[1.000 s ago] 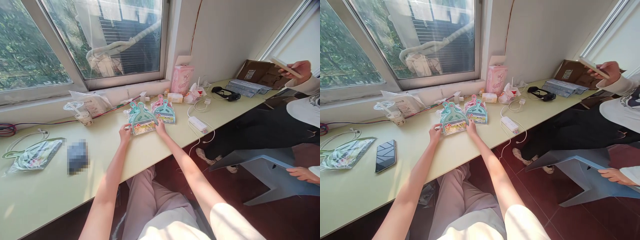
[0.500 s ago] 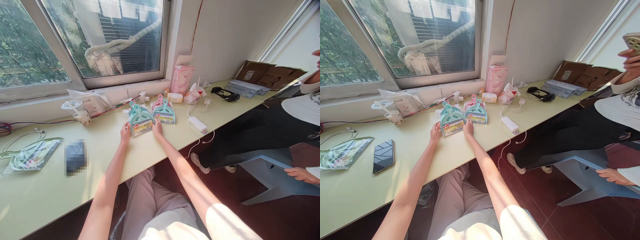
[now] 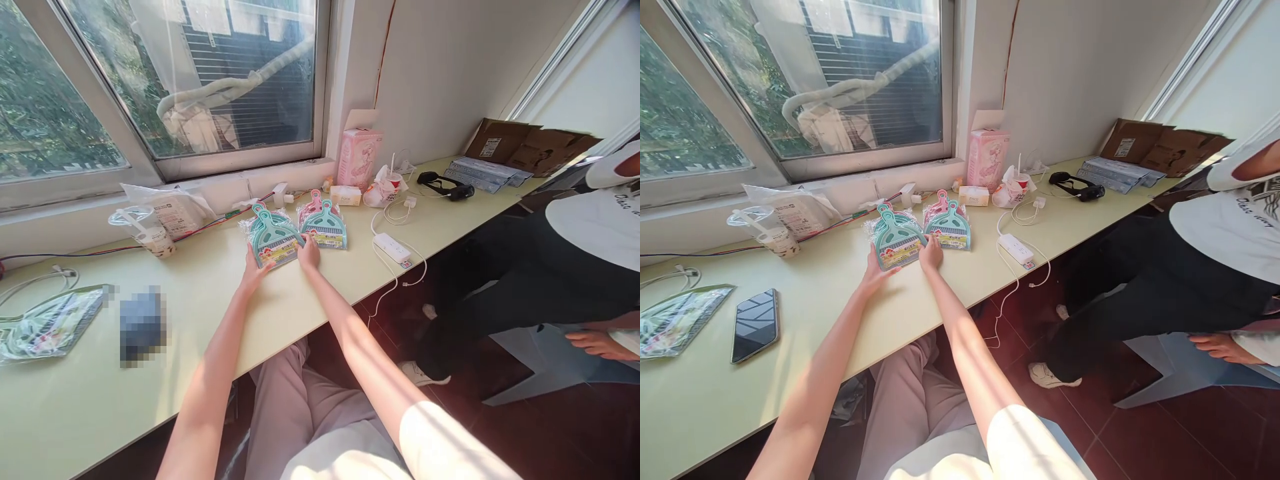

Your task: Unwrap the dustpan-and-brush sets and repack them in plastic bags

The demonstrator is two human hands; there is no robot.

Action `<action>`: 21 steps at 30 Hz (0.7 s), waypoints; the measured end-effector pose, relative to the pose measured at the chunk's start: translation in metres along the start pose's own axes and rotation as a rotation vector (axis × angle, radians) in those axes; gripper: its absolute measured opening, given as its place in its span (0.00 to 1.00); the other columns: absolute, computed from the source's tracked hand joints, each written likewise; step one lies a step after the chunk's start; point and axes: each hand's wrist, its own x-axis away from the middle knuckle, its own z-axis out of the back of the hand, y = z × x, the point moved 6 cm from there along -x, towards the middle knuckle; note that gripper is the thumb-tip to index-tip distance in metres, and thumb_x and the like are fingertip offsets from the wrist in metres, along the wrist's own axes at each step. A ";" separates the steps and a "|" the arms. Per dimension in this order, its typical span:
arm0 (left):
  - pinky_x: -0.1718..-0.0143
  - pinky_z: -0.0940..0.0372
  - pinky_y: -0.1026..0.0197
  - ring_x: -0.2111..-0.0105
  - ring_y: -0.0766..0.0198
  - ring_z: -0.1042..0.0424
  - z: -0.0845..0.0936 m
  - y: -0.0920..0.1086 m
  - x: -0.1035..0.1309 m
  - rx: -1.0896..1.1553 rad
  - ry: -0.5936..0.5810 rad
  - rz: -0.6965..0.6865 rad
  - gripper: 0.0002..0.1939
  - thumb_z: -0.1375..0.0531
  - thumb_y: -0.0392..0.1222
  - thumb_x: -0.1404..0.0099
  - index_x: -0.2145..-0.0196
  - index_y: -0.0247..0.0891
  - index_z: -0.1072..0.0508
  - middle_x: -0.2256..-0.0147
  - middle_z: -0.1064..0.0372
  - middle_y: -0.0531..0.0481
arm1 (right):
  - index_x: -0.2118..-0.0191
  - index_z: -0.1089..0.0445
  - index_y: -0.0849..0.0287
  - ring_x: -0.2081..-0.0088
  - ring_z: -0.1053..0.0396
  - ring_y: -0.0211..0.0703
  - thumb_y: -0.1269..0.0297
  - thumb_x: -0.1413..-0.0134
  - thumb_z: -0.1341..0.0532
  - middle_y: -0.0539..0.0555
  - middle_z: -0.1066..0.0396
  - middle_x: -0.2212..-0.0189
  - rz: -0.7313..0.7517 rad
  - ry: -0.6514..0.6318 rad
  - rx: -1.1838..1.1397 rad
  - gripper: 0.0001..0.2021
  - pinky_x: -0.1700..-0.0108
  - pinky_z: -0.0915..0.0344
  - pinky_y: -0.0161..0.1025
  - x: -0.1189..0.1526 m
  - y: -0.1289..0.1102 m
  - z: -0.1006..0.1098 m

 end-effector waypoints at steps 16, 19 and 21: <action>0.47 0.38 0.47 0.49 0.48 0.35 -0.003 0.012 -0.026 -0.372 0.192 0.078 0.37 0.39 0.41 0.40 0.35 0.39 0.46 0.50 0.39 0.38 | 0.52 0.32 0.54 0.50 0.34 0.46 0.68 0.43 0.40 0.55 0.29 0.52 0.003 0.054 -0.048 0.13 0.55 0.39 0.38 -0.020 0.000 -0.004; 0.47 0.38 0.49 0.49 0.51 0.35 -0.008 0.012 -0.032 -0.382 0.168 0.086 0.37 0.40 0.42 0.39 0.35 0.39 0.47 0.49 0.41 0.38 | 0.50 0.33 0.56 0.47 0.36 0.46 0.69 0.43 0.40 0.56 0.30 0.50 0.049 0.055 -0.015 0.14 0.51 0.39 0.39 -0.028 -0.004 -0.007; 0.47 0.38 0.48 0.48 0.51 0.35 -0.009 0.009 -0.037 -0.400 0.162 0.100 0.35 0.40 0.43 0.38 0.35 0.39 0.47 0.49 0.42 0.38 | 0.49 0.33 0.57 0.46 0.37 0.46 0.69 0.42 0.41 0.57 0.30 0.50 0.070 0.058 0.010 0.15 0.49 0.40 0.40 -0.034 -0.005 -0.009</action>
